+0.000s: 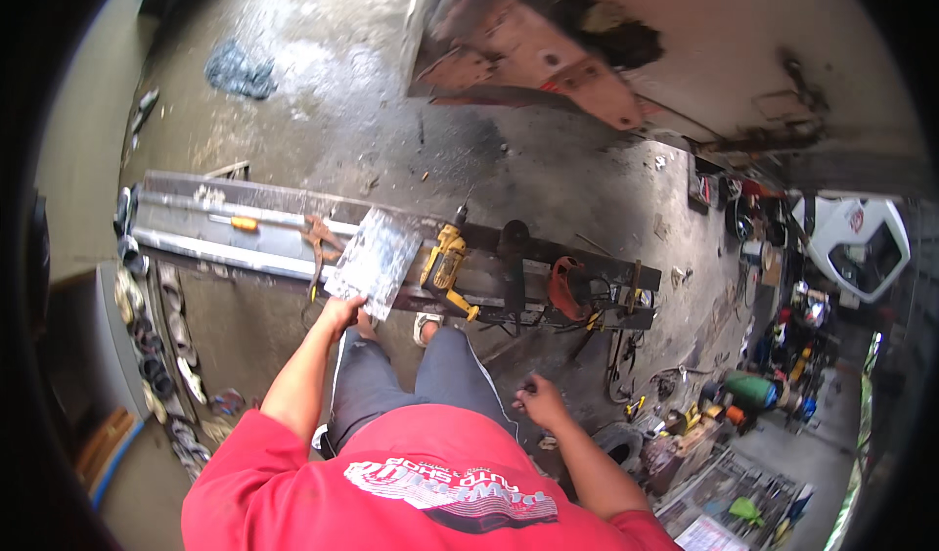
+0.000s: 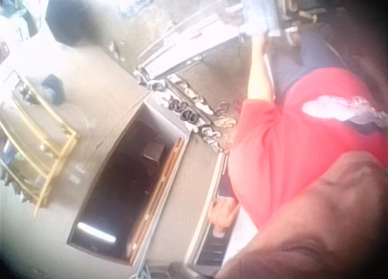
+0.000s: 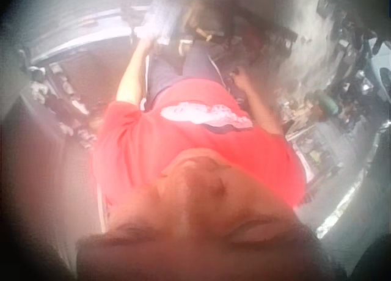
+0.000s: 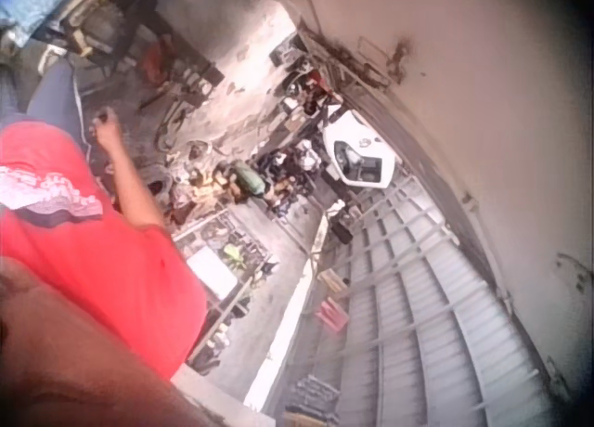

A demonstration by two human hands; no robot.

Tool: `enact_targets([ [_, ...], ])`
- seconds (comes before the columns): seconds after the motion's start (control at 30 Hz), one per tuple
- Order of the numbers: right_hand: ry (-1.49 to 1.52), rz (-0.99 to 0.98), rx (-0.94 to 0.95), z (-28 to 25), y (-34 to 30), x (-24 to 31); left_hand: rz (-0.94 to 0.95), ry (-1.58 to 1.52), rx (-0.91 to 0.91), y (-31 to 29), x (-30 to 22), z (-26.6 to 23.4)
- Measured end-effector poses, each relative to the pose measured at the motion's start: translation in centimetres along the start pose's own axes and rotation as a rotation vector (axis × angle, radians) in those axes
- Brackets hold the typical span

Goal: The person removes a metal plate from a vehicle's undercarriage using a wrench and a drill. They then pick up a welding torch and a metal sheet, ignite the torch, and weld the metal sheet on a workbench.

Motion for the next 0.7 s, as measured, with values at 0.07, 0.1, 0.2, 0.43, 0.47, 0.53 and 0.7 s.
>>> enact_targets([
  [0.07,-0.008,-0.073,0.030,3.0,-0.3,2.4,0.144,0.264,0.053,-2.1,-5.6,-0.7],
  [0.1,0.039,-0.100,0.028,3.6,-0.4,3.6,0.234,0.296,0.107,-4.0,-9.0,-0.6],
  [0.2,0.184,-0.187,0.073,4.7,-0.9,8.2,0.439,0.515,0.279,-10.2,-17.6,-1.8],
  [0.43,0.436,-0.522,0.102,4.5,-3.0,22.3,0.880,0.882,0.428,-22.2,-40.1,5.9],
  [0.47,0.468,-0.586,0.045,3.0,-2.5,23.7,0.955,1.163,0.432,-24.6,-44.0,8.2],
  [0.53,0.743,-0.579,0.064,-1.1,-2.4,26.0,1.163,1.276,0.469,-29.3,-48.5,12.5],
  [0.7,0.610,-0.883,0.119,-9.5,-9.4,30.6,1.262,1.458,0.574,-32.9,-50.6,19.7],
])
Point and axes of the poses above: each hand's wrist, its own y-axis towards the middle knuckle, its own z-axis out of the palm, x = y × z, the point moved 10 cm from there along y, towards the middle knuckle, and after that the axes turned 13 degrees about z, right-handed, at the moved point
